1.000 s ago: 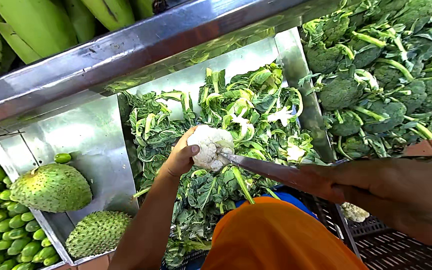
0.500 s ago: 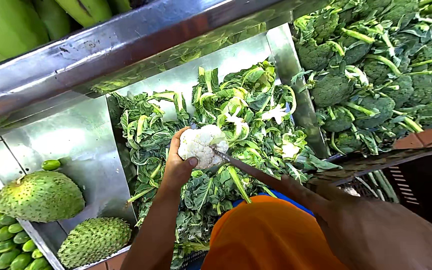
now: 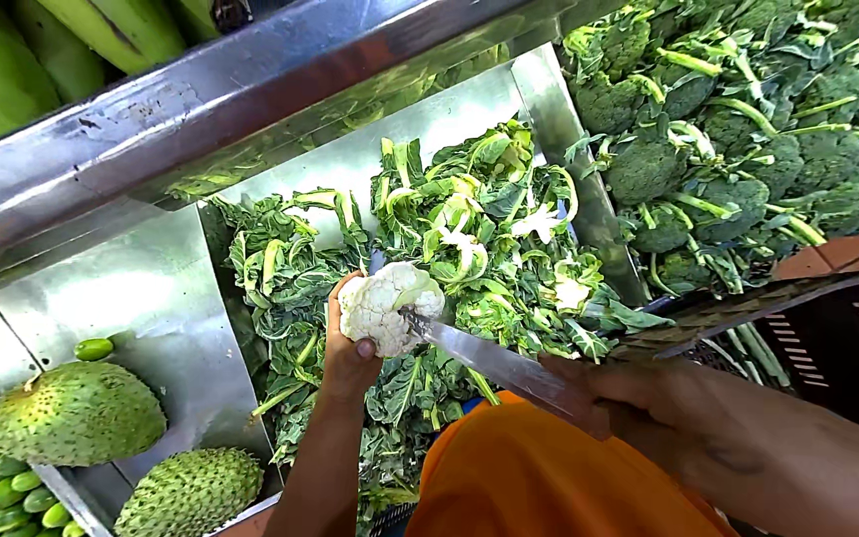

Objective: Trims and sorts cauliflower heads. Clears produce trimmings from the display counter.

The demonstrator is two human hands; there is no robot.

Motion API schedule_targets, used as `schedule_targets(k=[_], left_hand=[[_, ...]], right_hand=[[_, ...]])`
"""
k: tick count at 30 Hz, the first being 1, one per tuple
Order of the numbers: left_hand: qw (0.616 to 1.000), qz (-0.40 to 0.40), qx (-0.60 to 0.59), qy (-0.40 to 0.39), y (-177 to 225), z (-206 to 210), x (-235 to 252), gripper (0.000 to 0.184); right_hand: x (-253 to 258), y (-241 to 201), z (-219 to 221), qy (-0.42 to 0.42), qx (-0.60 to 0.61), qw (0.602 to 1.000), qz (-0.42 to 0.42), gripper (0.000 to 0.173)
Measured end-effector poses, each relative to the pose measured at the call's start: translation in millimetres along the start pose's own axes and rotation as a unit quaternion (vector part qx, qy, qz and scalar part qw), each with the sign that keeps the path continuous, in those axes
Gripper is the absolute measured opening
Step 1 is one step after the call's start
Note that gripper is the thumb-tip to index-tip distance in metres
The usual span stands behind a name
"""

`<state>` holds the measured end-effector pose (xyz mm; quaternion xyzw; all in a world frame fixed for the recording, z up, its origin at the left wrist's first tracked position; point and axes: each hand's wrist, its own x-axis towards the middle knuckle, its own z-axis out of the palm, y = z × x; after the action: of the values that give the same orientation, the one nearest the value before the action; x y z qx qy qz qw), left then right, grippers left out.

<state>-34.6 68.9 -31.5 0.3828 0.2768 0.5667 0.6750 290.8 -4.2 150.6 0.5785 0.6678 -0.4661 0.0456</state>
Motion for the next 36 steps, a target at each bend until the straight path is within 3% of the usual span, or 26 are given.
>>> schedule_targets(k=[2,6,9,12,16,21,25,27,29,33,36], left_hand=[[1.000,0.001,-0.008,-0.010,2.0,-1.4,-1.2,0.099],[1.000,0.003,-0.017,0.004,1.9,-1.2,-3.1,0.098],[0.996,-0.008,-0.085,0.032,-3.4,-5.4,-8.1,0.091],[0.989,0.009,-0.147,0.032,-7.4,-9.3,-11.6,0.068],[0.985,0.037,-0.167,0.020,-2.1,-4.0,-7.4,0.054],[0.981,0.051,-0.180,-0.045,8.1,-8.4,-0.2,0.050],[0.977,0.052,-0.168,-0.121,18.3,-15.0,4.6,0.060],[0.980,0.047,-0.149,-0.124,25.7,-18.5,7.4,0.056],[0.986,0.042,-0.086,-0.134,38.2,-19.3,15.2,0.069],[0.986,0.070,0.009,-0.154,68.6,-18.8,29.5,0.069],[0.980,0.123,0.012,-0.157,89.3,-15.0,43.2,0.074]], right_hand=[[0.5,2.9,-1.8,-0.024,0.030,0.999,0.023,0.048],[-7.8,-15.1,18.3,0.065,-0.124,0.989,-0.036,0.059],[-14.7,-30.9,26.1,0.036,-0.139,0.989,-0.042,0.062],[-4.3,-4.8,33.8,0.024,-0.011,0.997,-0.079,0.051],[6.8,4.8,31.6,-0.062,0.180,0.981,-0.026,0.053],[3.0,5.7,17.9,-0.111,0.242,0.964,-0.013,0.055],[-10.3,0.8,6.5,-0.008,0.044,0.992,-0.115,0.049],[-15.5,-6.1,-0.3,0.038,-0.056,0.990,-0.123,0.050],[-17.1,-8.8,-7.9,0.054,-0.108,0.985,-0.120,0.052],[-4.8,8.8,-4.4,0.122,-0.114,0.966,-0.195,0.051],[26.4,39.5,26.2,0.194,-0.016,0.935,-0.295,0.043]])
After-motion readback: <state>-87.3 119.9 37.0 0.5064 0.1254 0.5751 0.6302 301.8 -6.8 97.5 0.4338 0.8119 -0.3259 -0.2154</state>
